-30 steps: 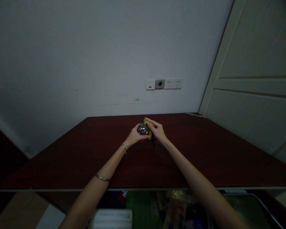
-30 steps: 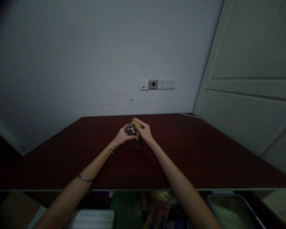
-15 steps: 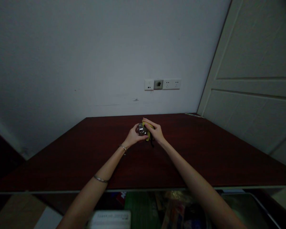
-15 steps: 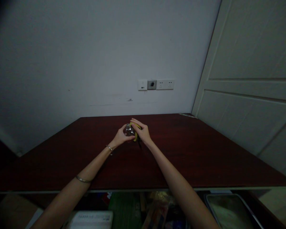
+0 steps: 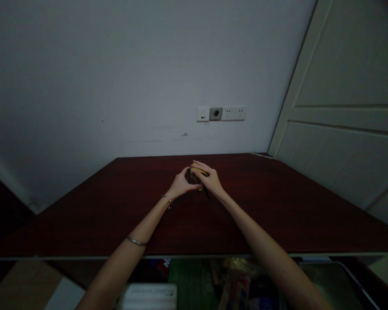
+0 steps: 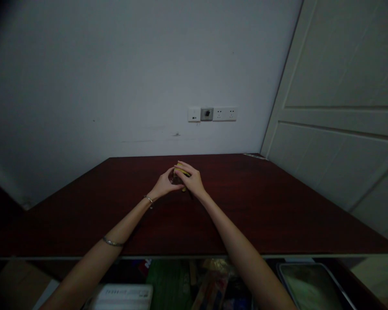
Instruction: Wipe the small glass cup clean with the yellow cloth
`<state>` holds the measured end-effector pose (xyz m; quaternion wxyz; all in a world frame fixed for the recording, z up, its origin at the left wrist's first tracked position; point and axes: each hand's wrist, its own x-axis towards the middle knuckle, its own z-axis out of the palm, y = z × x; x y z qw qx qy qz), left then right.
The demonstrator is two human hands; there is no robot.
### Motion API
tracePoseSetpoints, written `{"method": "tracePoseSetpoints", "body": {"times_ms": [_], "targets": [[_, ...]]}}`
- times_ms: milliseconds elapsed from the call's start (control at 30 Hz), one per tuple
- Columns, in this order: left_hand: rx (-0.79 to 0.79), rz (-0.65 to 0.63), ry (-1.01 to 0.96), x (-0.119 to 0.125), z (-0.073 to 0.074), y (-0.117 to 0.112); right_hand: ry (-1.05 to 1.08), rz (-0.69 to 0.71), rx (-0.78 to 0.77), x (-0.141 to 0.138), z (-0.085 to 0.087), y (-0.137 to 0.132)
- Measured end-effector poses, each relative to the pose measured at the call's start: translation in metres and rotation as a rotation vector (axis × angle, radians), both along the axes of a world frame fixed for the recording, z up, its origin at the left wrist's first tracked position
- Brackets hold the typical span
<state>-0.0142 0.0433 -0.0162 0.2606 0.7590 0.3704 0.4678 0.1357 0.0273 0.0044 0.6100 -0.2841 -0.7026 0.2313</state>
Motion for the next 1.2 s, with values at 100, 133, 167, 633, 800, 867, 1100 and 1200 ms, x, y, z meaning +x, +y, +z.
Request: {"method": "tracePoseSetpoints", "body": {"times_ms": [100, 133, 167, 633, 800, 867, 1100, 1200], "targets": [[0.016, 0.003, 0.055, 0.001, 0.0, -0.002, 0.031, -0.016, -0.088, 0.002, -0.003, 0.008], [0.018, 0.009, 0.067, 0.001, 0.0, -0.002, 0.023, -0.023, -0.092, 0.002, -0.003, 0.008], [0.023, 0.019, 0.078, 0.0, 0.0, -0.002, 0.005, -0.031, -0.077, 0.002, -0.003, 0.007], [0.044, 0.074, 0.175, 0.002, 0.003, -0.006, -0.018, -0.104, -0.051, 0.002, -0.004, 0.007], [0.052, 0.091, 0.15, -0.002, 0.006, -0.005, -0.102, -0.029, 0.066, 0.001, 0.0, -0.003], [0.052, 0.082, 0.134, -0.002, 0.007, -0.005, -0.062, -0.031, 0.043, 0.0, 0.001, -0.003], [0.002, 0.005, -0.028, 0.002, 0.002, -0.003, 0.147, 0.003, -0.18, 0.004, 0.003, 0.008], [-0.045, -0.024, -0.099, 0.004, 0.003, -0.001, 0.128, 0.053, -0.111, 0.003, 0.005, 0.003]]}}
